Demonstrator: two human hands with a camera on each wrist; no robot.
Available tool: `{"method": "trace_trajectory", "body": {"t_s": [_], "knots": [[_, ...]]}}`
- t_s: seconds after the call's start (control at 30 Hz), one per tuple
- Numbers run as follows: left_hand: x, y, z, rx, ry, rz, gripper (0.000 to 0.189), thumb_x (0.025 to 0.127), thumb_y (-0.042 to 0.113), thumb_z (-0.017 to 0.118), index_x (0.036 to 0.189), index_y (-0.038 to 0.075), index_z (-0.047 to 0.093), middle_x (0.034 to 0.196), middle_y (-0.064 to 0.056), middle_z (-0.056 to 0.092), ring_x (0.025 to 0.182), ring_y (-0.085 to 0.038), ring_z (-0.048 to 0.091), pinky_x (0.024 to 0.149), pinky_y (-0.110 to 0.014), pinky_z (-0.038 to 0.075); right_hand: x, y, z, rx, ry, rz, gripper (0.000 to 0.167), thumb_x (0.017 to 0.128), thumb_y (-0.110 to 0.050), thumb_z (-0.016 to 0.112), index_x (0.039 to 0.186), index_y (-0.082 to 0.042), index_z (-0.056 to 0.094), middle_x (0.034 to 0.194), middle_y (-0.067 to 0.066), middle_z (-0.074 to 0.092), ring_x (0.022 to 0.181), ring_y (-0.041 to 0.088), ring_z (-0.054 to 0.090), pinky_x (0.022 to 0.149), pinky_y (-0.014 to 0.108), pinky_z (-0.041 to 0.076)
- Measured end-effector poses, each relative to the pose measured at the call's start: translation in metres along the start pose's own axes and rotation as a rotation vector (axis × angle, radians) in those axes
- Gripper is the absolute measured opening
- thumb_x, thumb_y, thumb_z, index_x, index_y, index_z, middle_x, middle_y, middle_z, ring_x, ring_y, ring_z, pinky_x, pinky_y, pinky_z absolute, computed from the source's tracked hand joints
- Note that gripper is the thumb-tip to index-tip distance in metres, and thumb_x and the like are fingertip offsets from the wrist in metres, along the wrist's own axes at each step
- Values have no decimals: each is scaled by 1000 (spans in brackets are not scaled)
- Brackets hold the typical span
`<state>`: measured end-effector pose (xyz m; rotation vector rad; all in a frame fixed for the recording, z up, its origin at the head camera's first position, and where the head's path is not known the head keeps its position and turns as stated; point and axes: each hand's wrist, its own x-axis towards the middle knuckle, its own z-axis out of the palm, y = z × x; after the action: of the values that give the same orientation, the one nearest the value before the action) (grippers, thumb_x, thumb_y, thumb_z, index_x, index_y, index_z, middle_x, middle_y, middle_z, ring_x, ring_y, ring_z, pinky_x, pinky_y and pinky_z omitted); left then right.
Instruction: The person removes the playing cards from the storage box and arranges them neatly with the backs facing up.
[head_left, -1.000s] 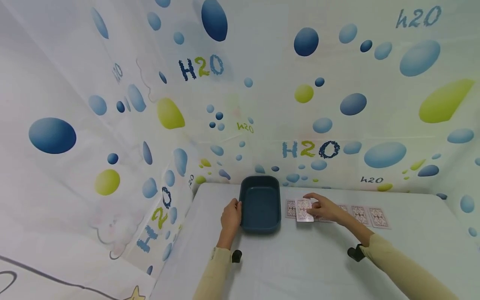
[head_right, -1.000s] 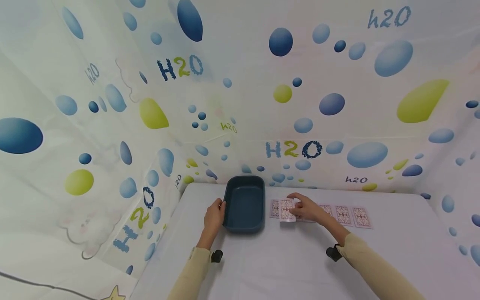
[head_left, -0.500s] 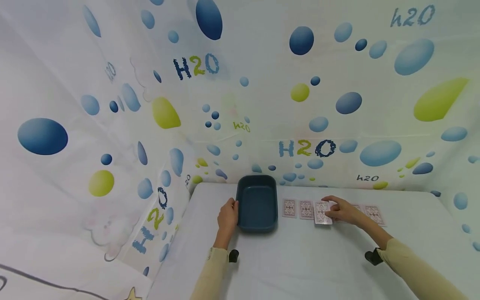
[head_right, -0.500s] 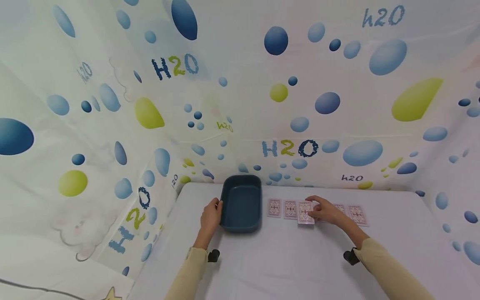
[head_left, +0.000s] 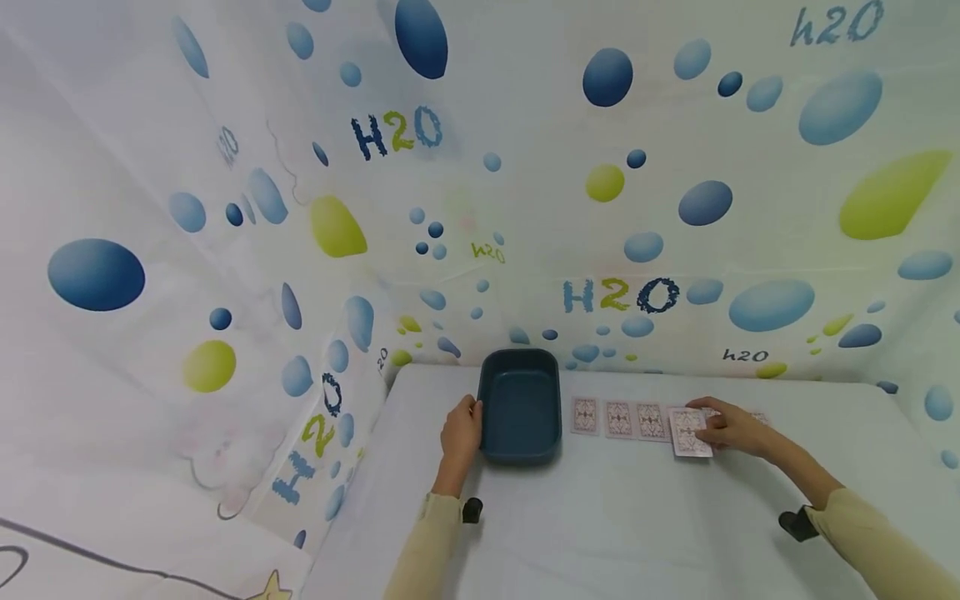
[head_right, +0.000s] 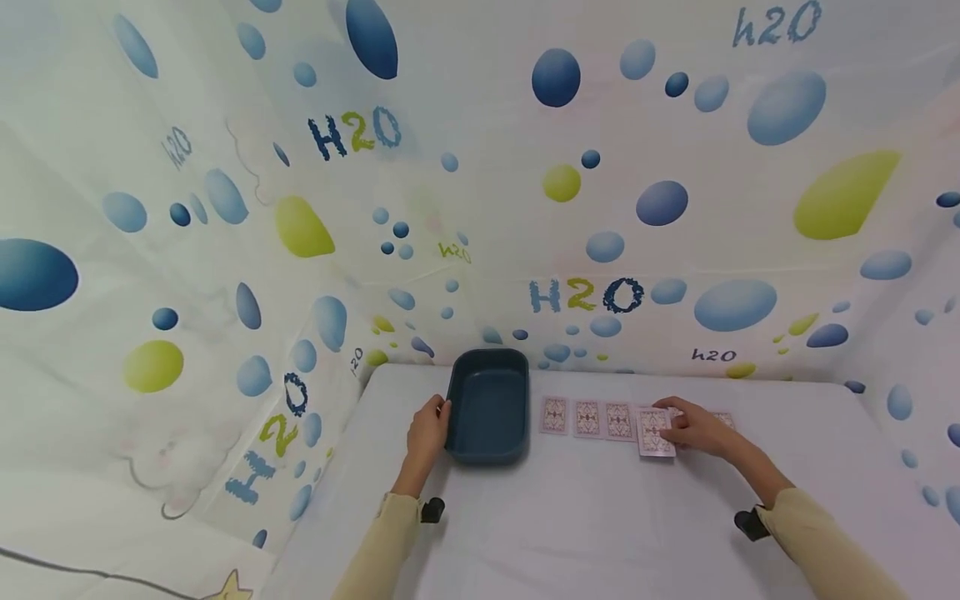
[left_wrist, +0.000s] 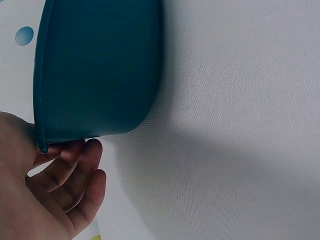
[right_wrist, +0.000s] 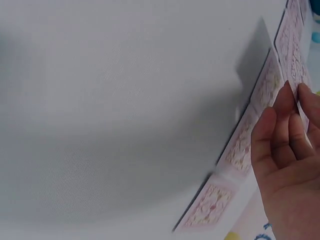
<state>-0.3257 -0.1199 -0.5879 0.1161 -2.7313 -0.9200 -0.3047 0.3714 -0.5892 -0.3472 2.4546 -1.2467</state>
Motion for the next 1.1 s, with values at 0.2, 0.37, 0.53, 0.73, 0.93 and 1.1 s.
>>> {"method": "trace_trajectory", "body": {"t_s": [0.2,0.37,0.53,0.73,0.93,1.1], "knots": [[3,-1,-5,2,6,6,21,103,22,56,87,8,57,72,-9,60,57,-19,50,50,-33,34,-16,6,-15,-2,-14,-8,59,97,-13,64,144,5,34,76,0,49,69,8,50,61,26,44],[3,-9,-7,17,6,-7,21,104,22,55,88,8,56,74,-10,61,58,-20,50,50,-33,34,-24,16,-25,10,-11,-2,57,97,-8,63,142,9,33,78,2,48,67,9,48,59,26,43],[0,-12,-9,12,-2,-20,22,104,22,55,87,9,56,73,-10,59,57,-20,49,49,-33,33,-36,29,-34,-7,-6,39,58,96,-8,63,142,9,32,80,4,48,70,10,49,61,27,45],[-2,-10,-10,19,-5,-5,22,104,23,55,87,9,56,72,-9,59,57,-19,48,49,-33,33,-52,37,-52,-55,17,108,57,98,-7,59,143,10,28,87,7,49,76,13,50,64,30,47],[-5,-11,-17,30,-19,-20,23,104,24,54,87,10,56,70,-7,58,55,-18,48,49,-32,33,-62,38,-68,-101,0,179,58,99,-7,56,144,12,24,96,13,56,82,18,52,69,34,50],[-8,-13,-21,31,-38,-28,24,105,26,52,87,10,55,70,-7,57,55,-17,47,49,-31,33,-72,45,-84,-126,-28,205,58,99,-8,56,141,14,22,102,24,56,87,23,54,73,38,53]]}}
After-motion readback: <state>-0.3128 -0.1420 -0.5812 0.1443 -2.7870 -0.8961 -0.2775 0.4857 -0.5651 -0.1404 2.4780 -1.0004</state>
